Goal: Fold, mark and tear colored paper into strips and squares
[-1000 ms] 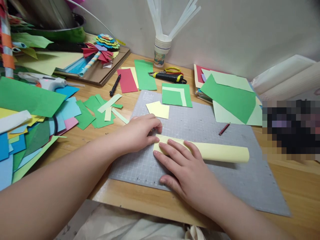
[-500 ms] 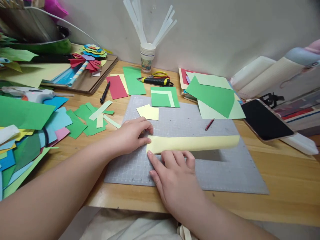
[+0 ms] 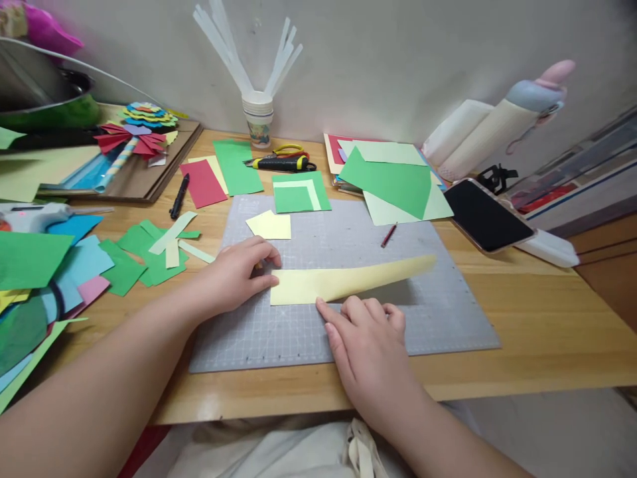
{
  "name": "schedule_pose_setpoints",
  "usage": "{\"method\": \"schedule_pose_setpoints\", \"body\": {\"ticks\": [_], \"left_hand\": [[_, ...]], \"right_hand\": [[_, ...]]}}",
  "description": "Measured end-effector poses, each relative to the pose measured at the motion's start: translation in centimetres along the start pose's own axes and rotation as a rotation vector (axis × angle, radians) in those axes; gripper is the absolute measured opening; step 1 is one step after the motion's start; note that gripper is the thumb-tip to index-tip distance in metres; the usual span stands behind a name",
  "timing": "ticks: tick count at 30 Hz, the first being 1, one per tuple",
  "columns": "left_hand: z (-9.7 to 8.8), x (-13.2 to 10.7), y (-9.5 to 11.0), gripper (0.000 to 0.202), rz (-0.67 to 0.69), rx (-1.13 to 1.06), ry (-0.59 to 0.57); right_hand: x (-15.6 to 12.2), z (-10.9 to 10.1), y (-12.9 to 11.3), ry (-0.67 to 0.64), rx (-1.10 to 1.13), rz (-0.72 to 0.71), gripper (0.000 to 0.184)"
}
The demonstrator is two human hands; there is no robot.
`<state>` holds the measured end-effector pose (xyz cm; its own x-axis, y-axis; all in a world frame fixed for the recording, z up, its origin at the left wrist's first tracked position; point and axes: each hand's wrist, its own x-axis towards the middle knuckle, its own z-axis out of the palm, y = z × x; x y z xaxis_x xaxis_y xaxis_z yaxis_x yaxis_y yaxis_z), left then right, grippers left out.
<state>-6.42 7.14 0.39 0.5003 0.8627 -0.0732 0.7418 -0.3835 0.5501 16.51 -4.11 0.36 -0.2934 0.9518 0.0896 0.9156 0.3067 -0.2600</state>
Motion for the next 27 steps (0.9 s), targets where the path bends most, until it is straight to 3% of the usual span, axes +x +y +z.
{"method": "schedule_pose_setpoints", "body": {"ticks": [20, 27], "left_hand": [[-0.2, 0.4, -0.3, 0.032, -0.040, 0.017, -0.038], [-0.2, 0.6, -0.8, 0.032, -0.021, 0.020, -0.039]], "right_hand": [[-3.6, -1.0, 8.6, 0.122, -0.032, 0.336, 0.041], [-4.4, -1.0, 10.4, 0.156, -0.034, 0.406, 0.042]]}}
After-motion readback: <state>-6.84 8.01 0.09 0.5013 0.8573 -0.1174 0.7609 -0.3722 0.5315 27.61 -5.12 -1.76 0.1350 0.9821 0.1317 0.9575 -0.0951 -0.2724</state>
